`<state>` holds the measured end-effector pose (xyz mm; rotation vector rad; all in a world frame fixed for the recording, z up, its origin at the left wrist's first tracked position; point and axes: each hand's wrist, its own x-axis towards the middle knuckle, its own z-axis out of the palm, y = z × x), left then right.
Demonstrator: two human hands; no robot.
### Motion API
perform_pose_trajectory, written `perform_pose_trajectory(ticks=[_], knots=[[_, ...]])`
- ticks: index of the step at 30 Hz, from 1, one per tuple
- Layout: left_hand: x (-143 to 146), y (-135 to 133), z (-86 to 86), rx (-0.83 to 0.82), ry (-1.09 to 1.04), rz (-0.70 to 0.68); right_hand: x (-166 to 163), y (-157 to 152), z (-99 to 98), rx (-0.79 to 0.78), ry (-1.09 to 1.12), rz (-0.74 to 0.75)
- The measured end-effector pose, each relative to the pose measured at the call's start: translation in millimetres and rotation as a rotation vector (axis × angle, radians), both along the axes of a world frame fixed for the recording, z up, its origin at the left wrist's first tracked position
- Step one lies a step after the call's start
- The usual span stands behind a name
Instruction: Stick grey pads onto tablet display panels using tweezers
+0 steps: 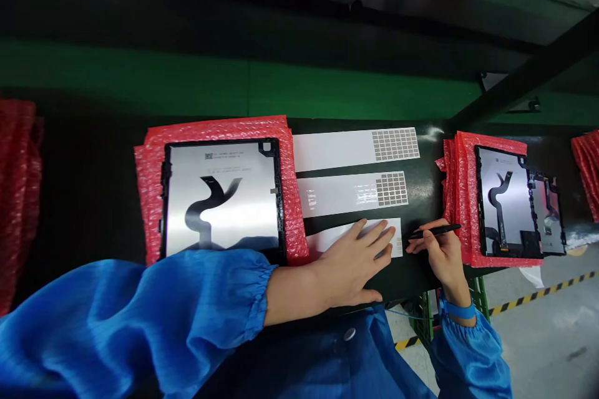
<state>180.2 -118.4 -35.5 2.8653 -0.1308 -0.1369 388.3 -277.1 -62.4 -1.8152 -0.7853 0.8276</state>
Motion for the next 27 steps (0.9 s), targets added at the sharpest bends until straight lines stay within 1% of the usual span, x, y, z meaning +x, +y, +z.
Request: perform_pose_trajectory(ticks=[8,17,21,24,27], knots=[[1,1,2.6,-0.016,0.032,-0.006,1,-1,-3.9,-0.015,-0.033,0.055],[1,1,1.6,-0.025,0.05,-0.009,2,-1,-1.6,-0.048,-0.04,0.069],[0,0,1.0,-0.03,0.023,0.007,3,1,-0.3,-0.065,-0.012,0.058],[1,0,-0.5,-0.051,-0.005,0.023,2,6,4.3,-0.028,0.06,0.021],[4,1,-3.0,-0.076,0.004,0.028,0,10,13.9,0.045,0.127,-0.026]])
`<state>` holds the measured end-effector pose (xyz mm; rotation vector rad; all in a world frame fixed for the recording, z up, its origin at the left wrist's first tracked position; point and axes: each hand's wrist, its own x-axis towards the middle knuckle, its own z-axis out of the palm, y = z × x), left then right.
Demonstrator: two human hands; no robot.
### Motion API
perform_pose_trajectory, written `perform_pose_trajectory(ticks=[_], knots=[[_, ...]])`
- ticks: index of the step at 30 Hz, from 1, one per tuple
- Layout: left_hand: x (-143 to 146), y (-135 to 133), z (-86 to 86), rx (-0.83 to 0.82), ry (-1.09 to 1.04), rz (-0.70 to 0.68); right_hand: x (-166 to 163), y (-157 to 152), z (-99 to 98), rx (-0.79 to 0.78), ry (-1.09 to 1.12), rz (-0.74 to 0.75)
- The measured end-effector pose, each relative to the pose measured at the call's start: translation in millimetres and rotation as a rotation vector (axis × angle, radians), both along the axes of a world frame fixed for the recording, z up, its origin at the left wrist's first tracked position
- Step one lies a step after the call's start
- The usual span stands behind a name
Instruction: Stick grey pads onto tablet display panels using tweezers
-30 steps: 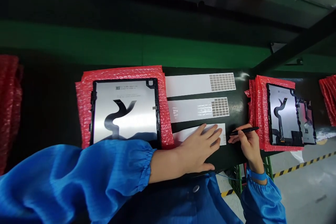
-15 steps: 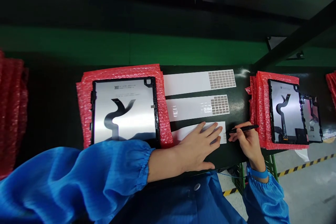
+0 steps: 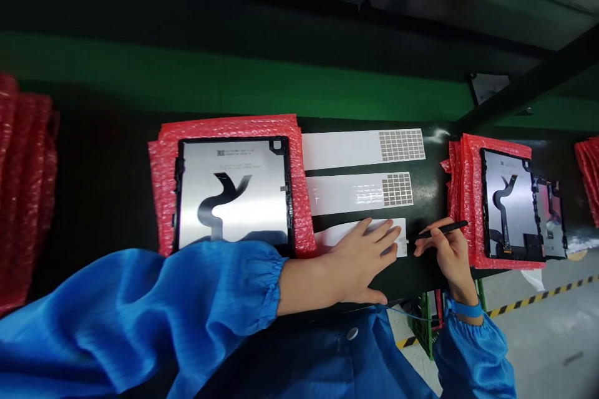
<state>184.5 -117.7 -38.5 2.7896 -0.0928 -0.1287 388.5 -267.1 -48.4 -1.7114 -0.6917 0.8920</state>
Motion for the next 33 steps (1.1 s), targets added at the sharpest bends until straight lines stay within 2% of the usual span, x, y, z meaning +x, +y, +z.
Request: perform_pose_trajectory(ticks=[3,6,10,13,15,18,23,27,33], knots=[[2,0,3.3,-0.039,-0.022,0.013,-4,7,13.9,0.063,0.014,-0.046],[-9,1,21.5,-0.012,-0.137,0.037,-14,24,29.2,0.132,0.002,-0.045],[-50,7,59.8,0.077,-0.222,0.137,-44,73,46.2,0.248,0.021,-0.004],[-89,19,75.0,0.098,-0.14,0.294,-79,121,54.1,0.302,0.045,0.074],[-113,33,72.7,0.144,-0.08,0.436,-107,153,56.7,0.294,0.054,0.154],[-143,57,56.7,0.204,-0.052,0.598,-153,193,55.6,0.244,0.058,0.278],[-170,85,32.8,0.171,-0.035,0.649,-211,235,38.8,0.164,0.112,0.423],[-175,90,25.7,0.132,-0.049,0.624,-223,251,25.3,0.108,0.067,0.404],[-174,91,19.2,0.123,-0.087,0.612,-219,257,22.8,0.05,0.005,0.43]])
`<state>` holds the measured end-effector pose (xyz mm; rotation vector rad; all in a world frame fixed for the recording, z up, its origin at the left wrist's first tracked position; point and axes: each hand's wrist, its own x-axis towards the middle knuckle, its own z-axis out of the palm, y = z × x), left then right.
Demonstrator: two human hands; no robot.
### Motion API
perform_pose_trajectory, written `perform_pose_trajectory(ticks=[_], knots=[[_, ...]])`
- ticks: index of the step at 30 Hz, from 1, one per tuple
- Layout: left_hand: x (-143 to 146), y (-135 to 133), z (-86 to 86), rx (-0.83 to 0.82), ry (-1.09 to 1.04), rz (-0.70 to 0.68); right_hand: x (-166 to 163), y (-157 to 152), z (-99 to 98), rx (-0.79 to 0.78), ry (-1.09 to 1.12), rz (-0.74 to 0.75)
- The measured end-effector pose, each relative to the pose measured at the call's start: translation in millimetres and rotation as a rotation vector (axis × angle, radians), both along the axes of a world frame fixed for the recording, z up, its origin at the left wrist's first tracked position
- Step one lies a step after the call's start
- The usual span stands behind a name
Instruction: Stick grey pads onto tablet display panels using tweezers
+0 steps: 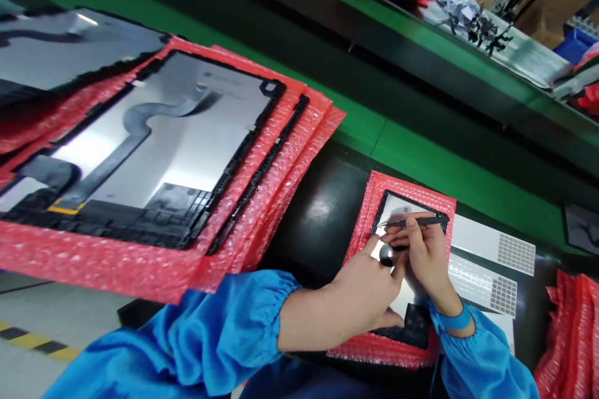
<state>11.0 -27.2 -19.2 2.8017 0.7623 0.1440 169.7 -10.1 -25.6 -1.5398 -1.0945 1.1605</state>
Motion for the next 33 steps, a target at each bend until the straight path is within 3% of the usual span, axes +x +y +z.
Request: perform_pose_trajectory(ticks=[19,25,33], knots=[[-4,26,5.3,-0.074,-0.051,-0.081,1,2,-1.7,-0.038,-0.025,0.008],[-6,25,3.0,-0.085,-0.043,-0.045,0,2,-2.2,-0.052,-0.013,0.011],[-8,32,8.2,-0.17,-0.131,-0.043,11,-5,3.5,0.043,0.156,-0.148]])
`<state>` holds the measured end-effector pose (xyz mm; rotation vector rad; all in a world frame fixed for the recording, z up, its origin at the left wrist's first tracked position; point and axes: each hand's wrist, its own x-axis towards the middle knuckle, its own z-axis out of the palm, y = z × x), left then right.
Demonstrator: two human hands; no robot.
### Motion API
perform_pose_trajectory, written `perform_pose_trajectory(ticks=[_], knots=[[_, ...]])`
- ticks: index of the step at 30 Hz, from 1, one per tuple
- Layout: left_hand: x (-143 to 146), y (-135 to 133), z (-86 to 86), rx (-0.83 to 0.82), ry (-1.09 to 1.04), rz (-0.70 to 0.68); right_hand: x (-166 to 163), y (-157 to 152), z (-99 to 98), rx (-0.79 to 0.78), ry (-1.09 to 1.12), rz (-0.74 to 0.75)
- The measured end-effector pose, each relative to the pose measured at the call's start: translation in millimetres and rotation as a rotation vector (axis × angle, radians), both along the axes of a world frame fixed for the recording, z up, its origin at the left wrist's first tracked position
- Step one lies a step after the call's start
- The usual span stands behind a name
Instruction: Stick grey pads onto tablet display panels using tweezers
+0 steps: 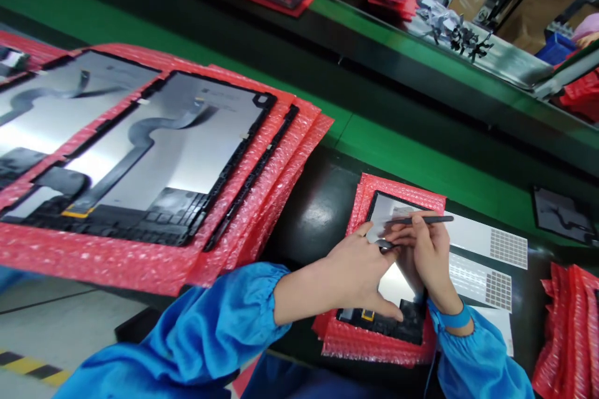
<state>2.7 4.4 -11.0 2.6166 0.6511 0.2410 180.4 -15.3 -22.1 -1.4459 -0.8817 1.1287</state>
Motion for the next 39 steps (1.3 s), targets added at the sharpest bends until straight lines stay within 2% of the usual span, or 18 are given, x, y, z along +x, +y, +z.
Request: perform_pose_trajectory(ticks=[3,5,7,9,12,16,21,29,33,36,39], knots=[[-11,-3,0.3,-0.107,-0.149,0.017,20,-15,7.1,0.082,-0.023,-0.113],[-22,-7,-1.4,-0.167,-0.195,0.227,38,-28,8.9,0.126,-0.046,-0.174],[-33,-11,-4.5,-0.211,-0.1,0.53,55,-42,5.6,0.143,-0.057,-0.213],[-41,-14,-8.5,-0.286,0.027,0.7,69,-53,-2.5,0.127,-0.055,-0.239],[-42,-17,-12.8,-0.378,0.043,0.683,84,-65,-20.1,0.091,-0.021,-0.266],[-27,-19,-6.4,-0.312,-0.029,0.731,94,-72,-43.7,0.088,0.073,-0.279],[-9,-12,2.8,-0.351,-0.239,0.743,95,-74,-66.2,0.085,0.164,-0.267],[10,8,-28.9,-0.66,-0.541,0.67,91,-68,-67.7,0.118,0.176,-0.324],[10,6,-34.4,-0.694,-0.647,0.722,96,-66,-72.4,0.109,0.17,-0.319],[12,5,-36.7,-0.675,-0.732,0.792,98,-63,-77.9,0.111,0.174,-0.305],[16,4,-40.6,-0.659,-0.757,0.805,100,-62,-79.5,0.111,0.159,-0.293]])
